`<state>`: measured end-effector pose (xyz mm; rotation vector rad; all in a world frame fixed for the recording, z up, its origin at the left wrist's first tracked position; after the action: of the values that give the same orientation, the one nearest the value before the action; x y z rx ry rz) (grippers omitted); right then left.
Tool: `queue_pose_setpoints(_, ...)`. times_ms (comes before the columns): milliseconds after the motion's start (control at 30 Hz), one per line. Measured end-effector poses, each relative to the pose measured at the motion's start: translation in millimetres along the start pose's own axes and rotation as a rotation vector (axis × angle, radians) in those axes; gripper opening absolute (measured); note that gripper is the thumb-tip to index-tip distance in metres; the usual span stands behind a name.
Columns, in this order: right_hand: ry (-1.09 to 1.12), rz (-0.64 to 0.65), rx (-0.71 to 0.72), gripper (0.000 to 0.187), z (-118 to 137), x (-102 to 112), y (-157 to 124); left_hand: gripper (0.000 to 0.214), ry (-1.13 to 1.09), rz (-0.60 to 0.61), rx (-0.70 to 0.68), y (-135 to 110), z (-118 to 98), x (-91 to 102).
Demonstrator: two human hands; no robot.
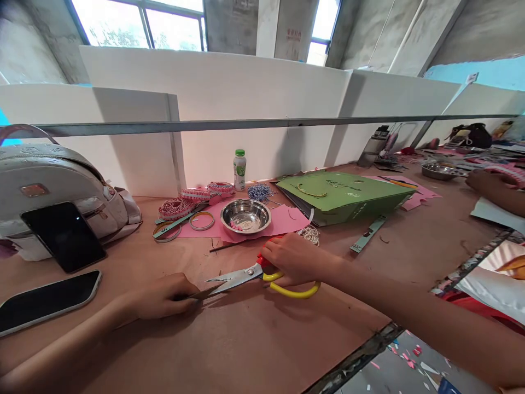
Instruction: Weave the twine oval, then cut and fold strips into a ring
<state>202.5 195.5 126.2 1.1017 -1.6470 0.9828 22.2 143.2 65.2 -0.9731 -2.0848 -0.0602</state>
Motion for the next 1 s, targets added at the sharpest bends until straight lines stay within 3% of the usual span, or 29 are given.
queue_pose_setpoints(467,0.032,0.008,0.083,0.031,-0.9,-3.7,3.2,0.023,0.021,0.001,-0.009,0.1,1.9,-1.3)
queue_pose_setpoints(800,-0.026,0.036,0.091,0.040,-0.6,-4.1,0.7,0.024,0.019,-0.004,-0.022,0.2,-0.5,-0.5)
queue_pose_setpoints(1000,-0.088,0.009,0.066,0.024,1.6,-5.1,-3.6,0.025,0.030,-0.017,-0.013,-1.5,-4.4,1.2)
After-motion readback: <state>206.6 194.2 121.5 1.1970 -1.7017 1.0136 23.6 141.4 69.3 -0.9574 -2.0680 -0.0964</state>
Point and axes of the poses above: each hand's wrist, its own y-axis towards the middle knuckle, its own x-axis out of the back of the hand, z = x × y, the point moved 9 cm from there along y, towards the middle knuckle, and after that the axes turned 10 degrees about x, right-handed, at the moved point
